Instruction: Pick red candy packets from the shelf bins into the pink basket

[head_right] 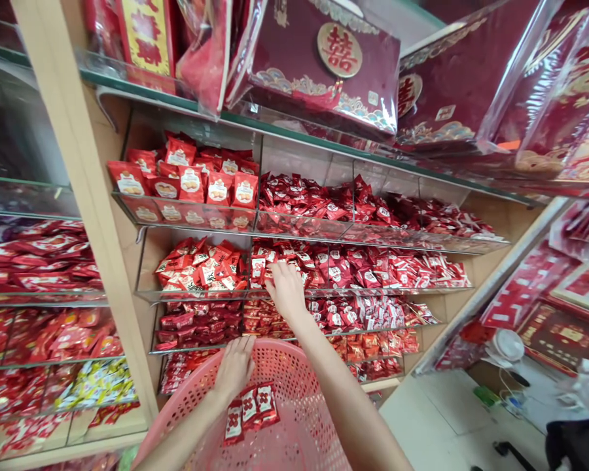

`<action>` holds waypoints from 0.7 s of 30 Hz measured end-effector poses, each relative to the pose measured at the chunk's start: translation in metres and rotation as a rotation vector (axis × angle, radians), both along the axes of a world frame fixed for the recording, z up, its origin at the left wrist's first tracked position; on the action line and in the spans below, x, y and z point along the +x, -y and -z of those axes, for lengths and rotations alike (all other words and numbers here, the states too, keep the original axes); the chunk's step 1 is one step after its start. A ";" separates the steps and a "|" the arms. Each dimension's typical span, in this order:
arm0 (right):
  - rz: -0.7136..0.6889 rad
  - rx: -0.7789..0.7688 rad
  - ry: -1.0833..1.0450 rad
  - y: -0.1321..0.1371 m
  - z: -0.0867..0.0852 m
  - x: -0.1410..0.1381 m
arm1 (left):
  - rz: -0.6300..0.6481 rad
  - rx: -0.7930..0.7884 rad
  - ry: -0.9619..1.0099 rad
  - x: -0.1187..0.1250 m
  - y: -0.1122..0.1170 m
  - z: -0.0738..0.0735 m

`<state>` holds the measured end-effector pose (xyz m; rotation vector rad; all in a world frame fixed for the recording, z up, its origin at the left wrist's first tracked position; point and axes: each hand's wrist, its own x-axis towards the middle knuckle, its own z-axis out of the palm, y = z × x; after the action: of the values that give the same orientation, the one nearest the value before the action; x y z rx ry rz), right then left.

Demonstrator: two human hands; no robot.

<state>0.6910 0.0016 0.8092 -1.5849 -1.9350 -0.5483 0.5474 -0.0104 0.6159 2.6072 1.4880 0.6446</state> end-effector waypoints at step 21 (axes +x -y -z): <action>-0.122 0.038 -0.063 0.023 -0.015 0.009 | 0.000 -0.078 -0.005 0.001 0.001 -0.013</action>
<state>0.7003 -0.0212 0.8246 -1.4326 -1.9472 -0.4760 0.5482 -0.0116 0.6292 2.5525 1.4840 0.5684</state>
